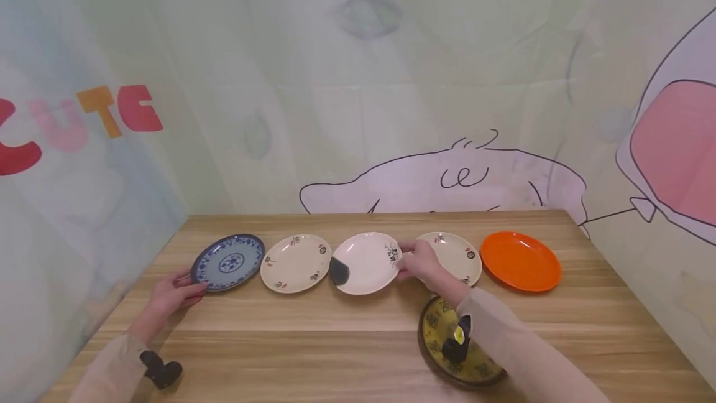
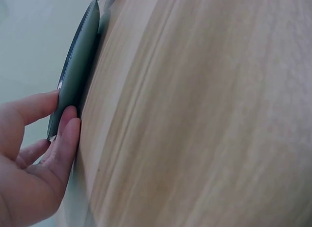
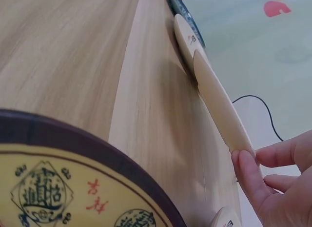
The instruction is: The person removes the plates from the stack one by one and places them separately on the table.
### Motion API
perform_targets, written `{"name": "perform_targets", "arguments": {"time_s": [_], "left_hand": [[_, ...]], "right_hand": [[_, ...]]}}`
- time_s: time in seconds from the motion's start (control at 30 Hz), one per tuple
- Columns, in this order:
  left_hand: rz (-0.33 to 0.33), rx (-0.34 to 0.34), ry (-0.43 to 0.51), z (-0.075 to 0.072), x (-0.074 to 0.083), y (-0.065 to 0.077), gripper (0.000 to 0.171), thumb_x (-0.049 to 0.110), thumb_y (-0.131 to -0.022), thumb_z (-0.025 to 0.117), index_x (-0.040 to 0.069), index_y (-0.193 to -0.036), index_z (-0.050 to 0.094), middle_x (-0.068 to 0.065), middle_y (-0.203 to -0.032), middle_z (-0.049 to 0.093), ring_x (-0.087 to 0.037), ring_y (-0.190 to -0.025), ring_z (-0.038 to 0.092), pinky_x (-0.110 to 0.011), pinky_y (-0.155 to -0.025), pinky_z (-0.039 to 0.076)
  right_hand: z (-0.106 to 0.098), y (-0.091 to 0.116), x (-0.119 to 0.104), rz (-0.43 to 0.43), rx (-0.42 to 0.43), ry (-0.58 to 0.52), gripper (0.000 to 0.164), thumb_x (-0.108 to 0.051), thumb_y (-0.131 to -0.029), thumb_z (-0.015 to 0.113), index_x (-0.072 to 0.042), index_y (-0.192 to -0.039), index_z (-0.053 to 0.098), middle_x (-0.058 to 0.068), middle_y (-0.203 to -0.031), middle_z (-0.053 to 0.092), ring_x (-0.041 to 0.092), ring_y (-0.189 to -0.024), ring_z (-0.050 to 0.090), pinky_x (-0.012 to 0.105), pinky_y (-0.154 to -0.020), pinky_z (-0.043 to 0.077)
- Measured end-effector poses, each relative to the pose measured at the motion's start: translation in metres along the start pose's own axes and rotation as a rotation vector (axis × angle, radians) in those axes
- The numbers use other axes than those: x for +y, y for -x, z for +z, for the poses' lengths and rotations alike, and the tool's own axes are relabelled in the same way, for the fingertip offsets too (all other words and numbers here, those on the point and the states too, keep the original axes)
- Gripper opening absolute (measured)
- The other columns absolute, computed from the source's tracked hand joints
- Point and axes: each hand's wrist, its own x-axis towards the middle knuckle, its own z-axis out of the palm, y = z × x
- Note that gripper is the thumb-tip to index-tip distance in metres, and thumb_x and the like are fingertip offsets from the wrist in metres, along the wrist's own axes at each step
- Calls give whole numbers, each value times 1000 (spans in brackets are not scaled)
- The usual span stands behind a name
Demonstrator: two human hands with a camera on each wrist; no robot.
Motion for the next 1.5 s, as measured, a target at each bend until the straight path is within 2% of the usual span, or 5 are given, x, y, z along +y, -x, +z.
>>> {"name": "perform_targets", "arguments": {"time_s": [0.4, 0.7, 1.07, 1.3, 1.5], "left_hand": [[14, 14, -13, -1, -5, -6, 78, 8, -80, 67, -13, -137, 19, -39, -126, 37, -13, -77, 62, -25, -69, 56], [42, -16, -10, -1, 1, 5, 74, 6, -83, 63, -17, -135, 17, -41, -129, 31, -7, -76, 61, -24, -69, 55], [29, -20, 38, -1, 1, 4, 75, 5, -83, 63, -16, -136, 14, -41, -131, 29, -3, -74, 59, -23, -70, 55], [27, -24, 20, -2, -1, 2, 76, 6, -83, 63, -16, -136, 14, -41, -130, 30, -7, -78, 60, -24, -72, 55], [20, -22, 15, -2, -2, 2, 76, 7, -82, 64, -15, -137, 15, -39, -130, 32, -5, -76, 60, -23, -71, 55]], "right_hand": [[11, 11, -4, -10, -18, -53, 56, 14, -74, 56, 14, -127, 40, 34, -125, 44, 21, -68, 64, 36, -68, 56], [25, 15, -3, -30, -33, -85, 55, 16, -72, 56, 13, -125, 44, 32, -123, 47, 20, -66, 63, 37, -66, 57], [51, 24, 0, -48, -82, -124, 52, 14, -71, 59, 12, -121, 49, 29, -120, 50, 22, -68, 65, 34, -65, 57], [66, 29, 3, -56, -132, -164, 53, 13, -71, 58, 13, -123, 46, 31, -120, 50, 21, -70, 64, 33, -66, 57], [80, 33, 5, -44, -118, -185, 53, 12, -69, 61, 11, -121, 50, 29, -118, 52, 18, -64, 64, 32, -63, 57]]}}
